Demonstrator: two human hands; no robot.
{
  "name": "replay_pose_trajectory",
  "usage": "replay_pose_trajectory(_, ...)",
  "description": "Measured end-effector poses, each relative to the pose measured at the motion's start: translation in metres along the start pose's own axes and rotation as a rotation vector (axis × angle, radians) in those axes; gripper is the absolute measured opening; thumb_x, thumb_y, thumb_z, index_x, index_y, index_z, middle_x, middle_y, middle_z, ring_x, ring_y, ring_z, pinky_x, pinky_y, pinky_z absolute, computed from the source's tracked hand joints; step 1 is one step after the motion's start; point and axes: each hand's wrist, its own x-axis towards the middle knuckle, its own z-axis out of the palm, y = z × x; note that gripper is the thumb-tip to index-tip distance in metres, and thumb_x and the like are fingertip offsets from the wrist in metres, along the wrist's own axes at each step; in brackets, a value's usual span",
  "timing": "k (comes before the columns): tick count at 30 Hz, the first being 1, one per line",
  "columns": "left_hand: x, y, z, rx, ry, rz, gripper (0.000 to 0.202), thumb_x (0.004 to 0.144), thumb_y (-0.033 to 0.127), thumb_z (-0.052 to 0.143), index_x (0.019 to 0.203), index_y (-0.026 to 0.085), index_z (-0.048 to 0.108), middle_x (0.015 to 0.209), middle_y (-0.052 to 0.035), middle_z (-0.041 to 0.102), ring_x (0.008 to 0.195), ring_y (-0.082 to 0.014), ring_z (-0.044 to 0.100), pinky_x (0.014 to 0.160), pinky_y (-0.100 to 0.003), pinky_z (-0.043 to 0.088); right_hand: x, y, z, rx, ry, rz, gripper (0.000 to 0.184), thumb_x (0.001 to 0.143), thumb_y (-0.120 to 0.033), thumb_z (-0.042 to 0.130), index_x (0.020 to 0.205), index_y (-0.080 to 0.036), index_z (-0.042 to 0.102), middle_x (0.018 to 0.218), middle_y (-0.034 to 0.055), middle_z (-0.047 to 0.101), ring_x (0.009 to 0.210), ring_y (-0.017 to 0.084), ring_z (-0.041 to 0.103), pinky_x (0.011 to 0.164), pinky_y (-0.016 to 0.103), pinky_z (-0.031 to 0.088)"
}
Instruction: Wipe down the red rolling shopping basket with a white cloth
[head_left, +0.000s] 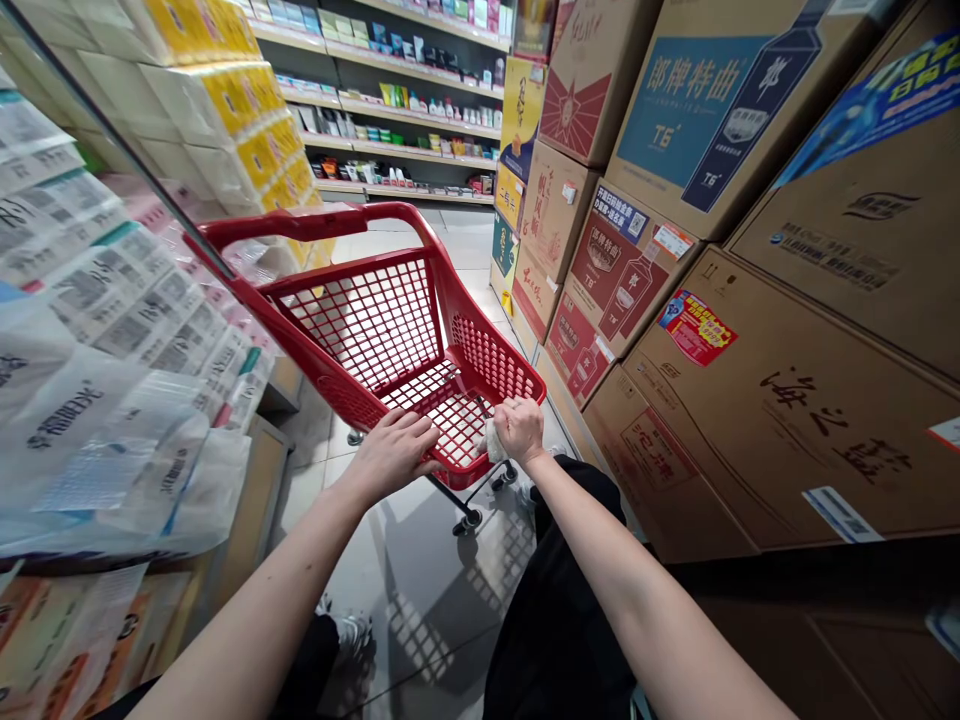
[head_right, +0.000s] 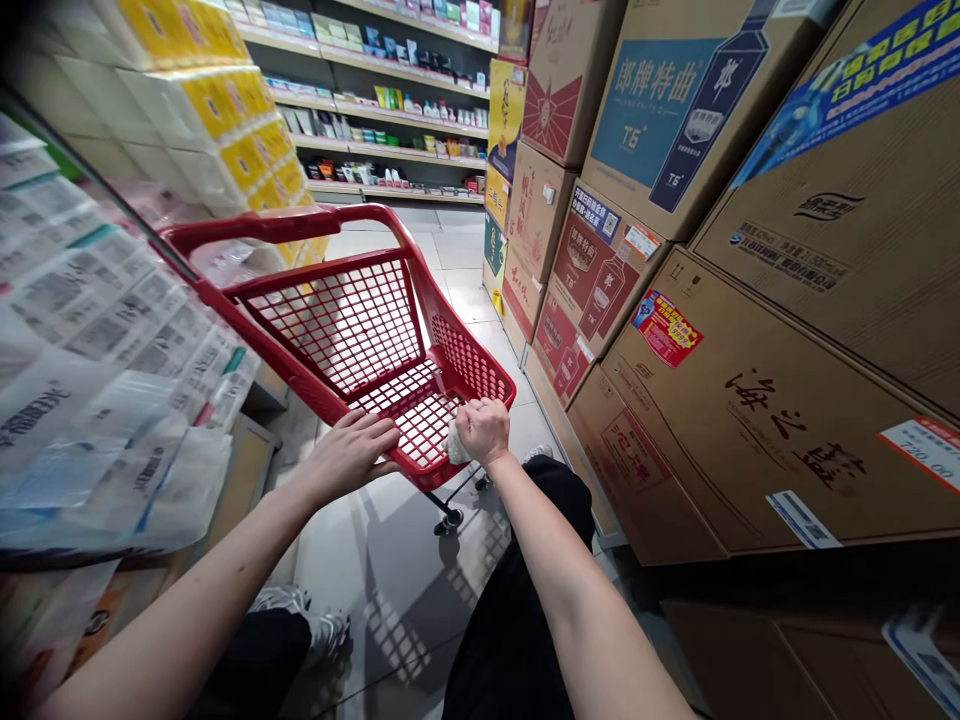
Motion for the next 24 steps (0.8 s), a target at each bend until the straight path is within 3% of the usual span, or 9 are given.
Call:
replay_pose_trajectory(5, 0.002, 0.004, 0.0, 0.002, 0.006, -0.029, 0.029, 0.08, 0.052, 0.055, 0.082, 0.023, 0.057, 0.086, -0.0069, 0.061, 0.086, -0.0241, 0.053, 0.084, -0.039, 0.033, -0.032, -0.017, 0.011, 0.016, 0.078, -0.076, 0.027, 0.09, -0.033, 0.041, 0.08, -0.02, 0.062, 0.089, 0.0061, 0.057, 0.094, 0.022, 0.047, 0.093, 0.039, 0.031)
replay_pose_trajectory(8, 0.001, 0.007, 0.001, 0.034, 0.002, -0.039, 0.029, 0.08, 0.052, 0.055, 0.08, 0.023, 0.057, 0.085, -0.0074, 0.06, 0.085, -0.0244, 0.052, 0.083, -0.04, 0.033, -0.036, -0.021, 0.016, 0.018, 0.095, -0.082, 0.026, 0.089, -0.031, 0.04, 0.081, -0.021, 0.063, 0.091, 0.0065, 0.058, 0.097, 0.023, 0.047, 0.096, 0.041, 0.03)
replay_pose_trajectory(13, 0.002, 0.013, 0.003, 0.062, 0.02, -0.067, 0.029, 0.079, 0.052, 0.056, 0.078, 0.023, 0.055, 0.084, -0.0069, 0.06, 0.084, -0.0244, 0.051, 0.083, -0.04, 0.033, -0.01, -0.016, 0.01, 0.023, -0.033, -0.046, 0.041, 0.095, -0.027, 0.032, 0.072, -0.019, 0.065, 0.08, 0.006, 0.065, 0.084, 0.017, 0.055, 0.084, 0.032, 0.034)
replay_pose_trajectory(19, 0.007, 0.026, 0.004, 0.078, 0.052, -0.113, 0.028, 0.079, 0.049, 0.058, 0.083, 0.022, 0.054, 0.088, -0.0074, 0.061, 0.086, -0.0251, 0.051, 0.082, -0.041, 0.032, 0.022, -0.013, -0.001, -0.032, -0.254, 0.08, 0.059, 0.098, -0.044, 0.024, 0.076, -0.02, 0.072, 0.08, 0.0066, 0.072, 0.076, 0.015, 0.063, 0.071, 0.026, 0.036)
replay_pose_trajectory(24, 0.008, 0.031, 0.003, 0.062, 0.038, -0.118, 0.021, 0.082, 0.042, 0.056, 0.082, 0.022, 0.053, 0.088, -0.0067, 0.061, 0.088, -0.0243, 0.052, 0.079, -0.04, 0.032, 0.034, -0.015, 0.004, -0.01, -0.244, 0.216, 0.066, 0.095, -0.058, 0.023, 0.078, -0.02, 0.074, 0.075, 0.0078, 0.071, 0.072, 0.017, 0.064, 0.066, 0.027, 0.037)
